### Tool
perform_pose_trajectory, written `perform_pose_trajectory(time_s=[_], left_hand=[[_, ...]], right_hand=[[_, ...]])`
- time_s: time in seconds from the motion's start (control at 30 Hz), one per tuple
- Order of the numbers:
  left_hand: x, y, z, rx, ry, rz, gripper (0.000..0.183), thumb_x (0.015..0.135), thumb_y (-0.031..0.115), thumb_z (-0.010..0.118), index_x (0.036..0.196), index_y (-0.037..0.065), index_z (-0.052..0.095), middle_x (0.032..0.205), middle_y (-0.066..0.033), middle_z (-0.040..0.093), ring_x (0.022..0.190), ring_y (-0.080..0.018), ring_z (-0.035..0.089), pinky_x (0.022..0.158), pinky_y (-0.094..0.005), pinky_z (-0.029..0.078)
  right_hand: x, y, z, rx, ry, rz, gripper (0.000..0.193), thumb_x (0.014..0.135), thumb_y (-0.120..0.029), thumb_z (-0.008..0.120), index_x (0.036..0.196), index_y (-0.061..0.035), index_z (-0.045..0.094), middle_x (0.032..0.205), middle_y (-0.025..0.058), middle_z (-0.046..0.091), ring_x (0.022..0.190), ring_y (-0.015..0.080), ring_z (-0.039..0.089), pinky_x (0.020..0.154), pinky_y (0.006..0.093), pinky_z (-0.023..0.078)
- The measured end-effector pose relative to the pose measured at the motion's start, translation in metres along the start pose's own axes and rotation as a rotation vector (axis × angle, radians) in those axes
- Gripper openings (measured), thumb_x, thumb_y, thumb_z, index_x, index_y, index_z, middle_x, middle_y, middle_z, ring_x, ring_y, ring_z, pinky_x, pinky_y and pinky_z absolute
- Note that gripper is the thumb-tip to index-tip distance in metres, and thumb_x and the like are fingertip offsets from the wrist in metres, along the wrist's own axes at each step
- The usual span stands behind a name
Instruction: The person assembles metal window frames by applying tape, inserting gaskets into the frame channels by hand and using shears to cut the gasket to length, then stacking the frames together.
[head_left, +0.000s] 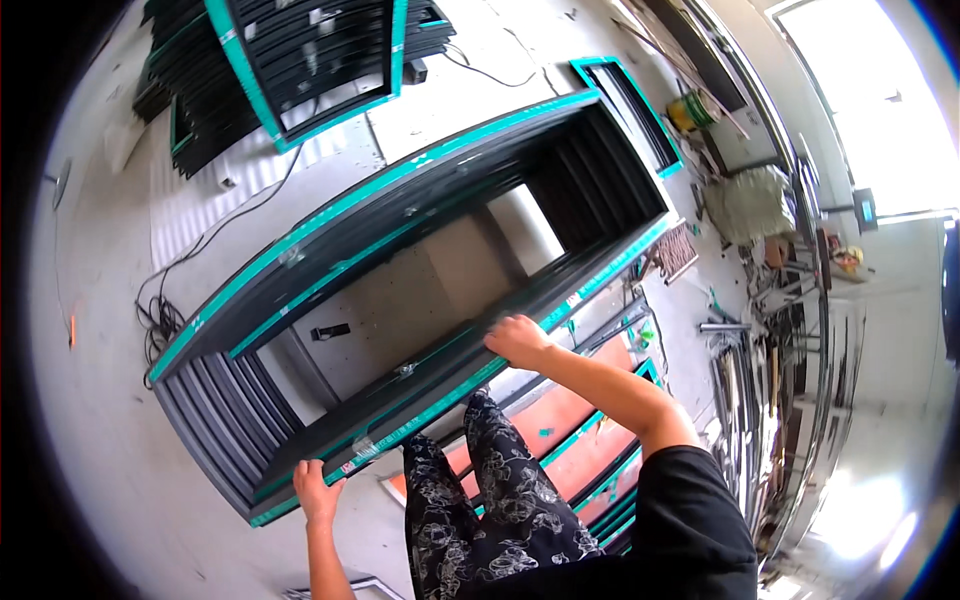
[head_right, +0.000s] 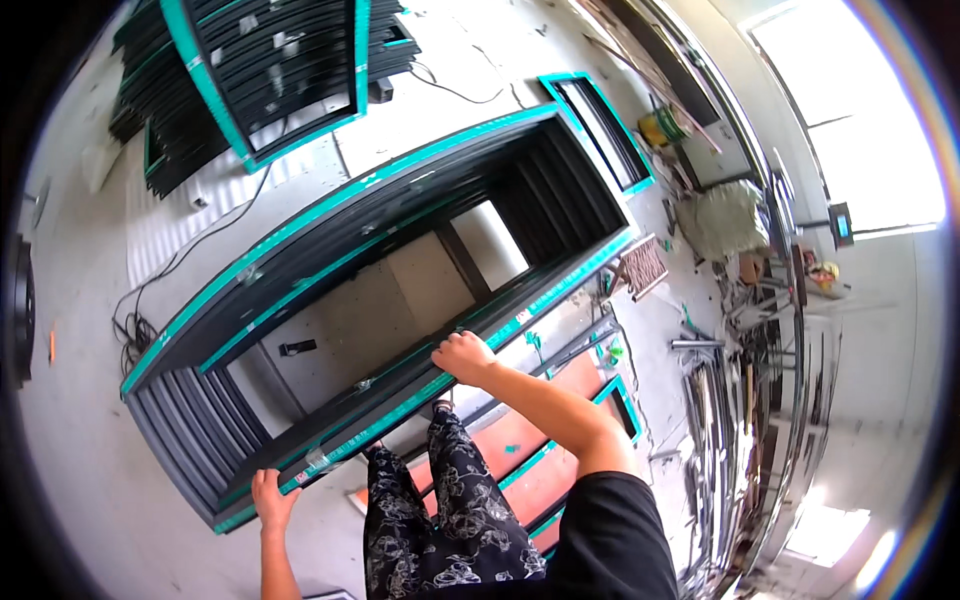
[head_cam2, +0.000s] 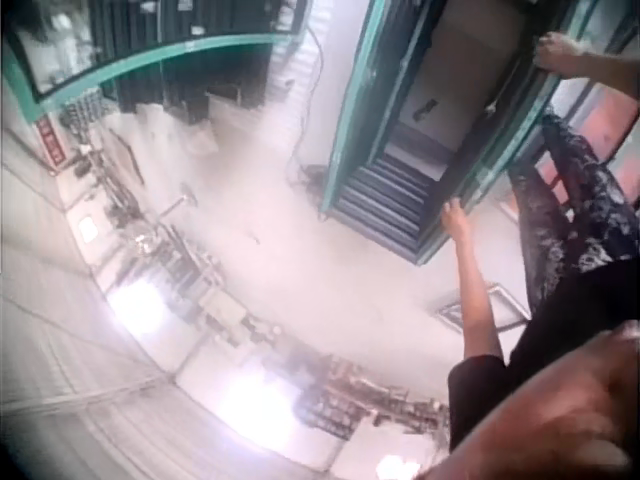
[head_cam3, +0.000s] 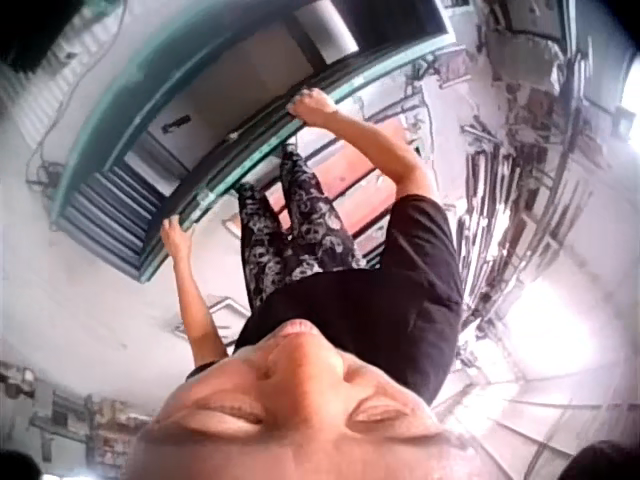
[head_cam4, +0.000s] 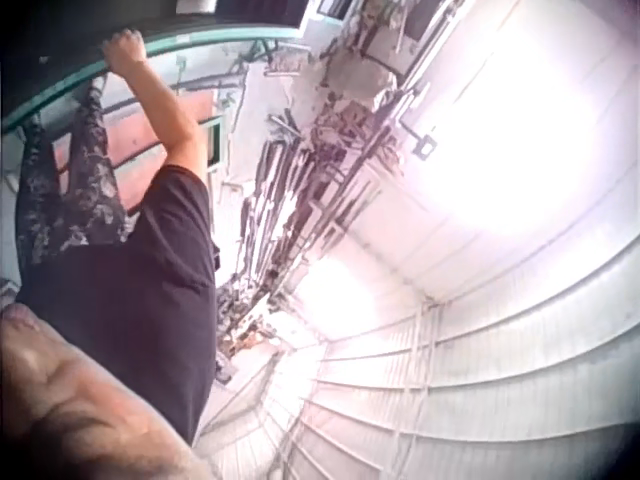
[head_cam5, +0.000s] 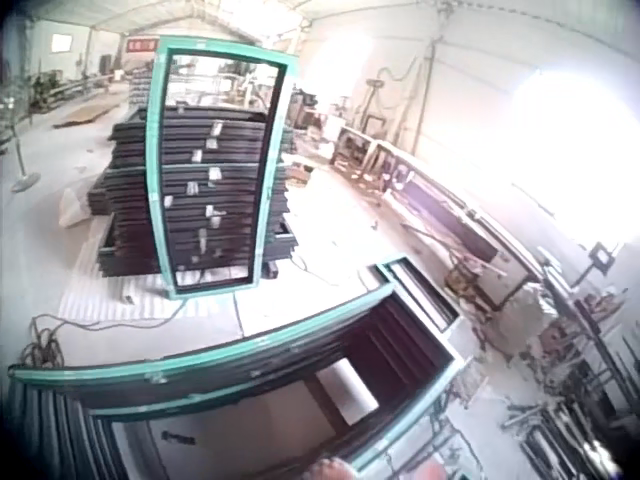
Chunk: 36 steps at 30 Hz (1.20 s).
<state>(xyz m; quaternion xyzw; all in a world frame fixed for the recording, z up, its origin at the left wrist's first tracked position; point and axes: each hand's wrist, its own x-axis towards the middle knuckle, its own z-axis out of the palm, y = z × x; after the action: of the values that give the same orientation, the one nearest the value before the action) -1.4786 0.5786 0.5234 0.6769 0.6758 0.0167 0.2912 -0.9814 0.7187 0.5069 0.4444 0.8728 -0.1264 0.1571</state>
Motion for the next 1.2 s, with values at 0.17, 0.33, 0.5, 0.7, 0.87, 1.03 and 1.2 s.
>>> perform_pose_trajectory(time_s=[0.17, 0.33, 0.5, 0.7, 0.87, 1.03, 1.2], left_hand=[[0.009, -0.003, 0.012, 0.129, -0.053, -0.048, 0.054, 0.054, 0.014, 0.089, 0.098, 0.005, 0.058, 0.100, -0.0131, 0.055, 0.103, -0.0348, 0.052, 0.092, -0.0462, 0.040], [0.009, -0.018, 0.006, 0.150, -0.109, -0.072, 0.052, 0.053, 0.016, 0.090, 0.094, 0.005, 0.059, 0.101, -0.0141, 0.057, 0.102, -0.0351, 0.054, 0.089, -0.0460, 0.042], [0.019, -0.026, -0.019, 0.200, -0.179, 0.005, 0.054, 0.050, 0.021, 0.091, 0.093, 0.004, 0.063, 0.094, -0.0169, 0.062, 0.093, -0.0372, 0.060, 0.081, -0.0462, 0.049], [0.033, -0.026, -0.018, 0.238, -0.182, -0.007, 0.051, 0.052, 0.022, 0.091, 0.088, 0.003, 0.060, 0.094, -0.0176, 0.063, 0.093, -0.0377, 0.059, 0.081, -0.0467, 0.048], [0.027, -0.027, 0.009, 0.282, -0.207, 0.008, 0.054, 0.054, 0.032, 0.089, 0.087, 0.003, 0.057, 0.093, -0.0197, 0.063, 0.092, -0.0405, 0.059, 0.080, -0.0480, 0.048], [0.021, -0.020, 0.017, 0.301, -0.219, 0.022, 0.056, 0.056, 0.034, 0.089, 0.092, 0.004, 0.058, 0.094, -0.0185, 0.064, 0.093, -0.0391, 0.060, 0.082, -0.0486, 0.048], [0.029, -0.023, 0.008, 0.399, -0.291, -0.089, 0.056, 0.056, 0.033, 0.090, 0.093, 0.003, 0.060, 0.097, -0.0186, 0.063, 0.099, -0.0384, 0.058, 0.087, -0.0463, 0.047]], right_hand=[[-0.013, -0.001, 0.009, 0.104, 0.043, 0.067, 0.019, 0.069, -0.016, 0.070, 0.085, -0.0132, 0.059, 0.080, 0.0048, 0.063, 0.084, 0.0252, 0.064, 0.072, 0.0394, 0.048], [-0.005, -0.017, 0.021, 0.071, 0.123, 0.158, 0.010, 0.076, -0.020, 0.065, 0.084, -0.0177, 0.061, 0.076, 0.0023, 0.063, 0.081, 0.0223, 0.065, 0.070, 0.0373, 0.047], [0.003, -0.018, -0.012, 0.048, -0.031, 0.205, 0.026, 0.066, -0.023, 0.077, 0.090, -0.0210, 0.068, 0.090, 0.0016, 0.069, 0.090, 0.0227, 0.068, 0.074, 0.0365, 0.050], [-0.001, -0.029, -0.012, 0.054, -0.099, 0.230, 0.028, 0.066, -0.023, 0.078, 0.092, -0.0220, 0.069, 0.094, 0.0004, 0.069, 0.098, 0.0229, 0.066, 0.075, 0.0339, 0.051], [-0.008, -0.018, 0.013, -0.013, -0.013, 0.258, 0.012, 0.085, -0.022, 0.059, 0.088, -0.0248, 0.071, 0.094, -0.0020, 0.069, 0.093, 0.0198, 0.066, 0.075, 0.0338, 0.048], [-0.001, -0.020, 0.016, 0.010, -0.042, 0.375, 0.017, 0.086, -0.024, 0.059, 0.094, -0.0273, 0.073, 0.099, -0.0058, 0.068, 0.103, 0.0182, 0.062, 0.080, 0.0346, 0.045], [0.001, -0.028, 0.022, 0.056, 0.098, 0.377, 0.012, 0.082, -0.026, 0.061, 0.085, -0.0253, 0.072, 0.091, -0.0047, 0.068, 0.095, 0.0185, 0.062, 0.075, 0.0345, 0.044]])
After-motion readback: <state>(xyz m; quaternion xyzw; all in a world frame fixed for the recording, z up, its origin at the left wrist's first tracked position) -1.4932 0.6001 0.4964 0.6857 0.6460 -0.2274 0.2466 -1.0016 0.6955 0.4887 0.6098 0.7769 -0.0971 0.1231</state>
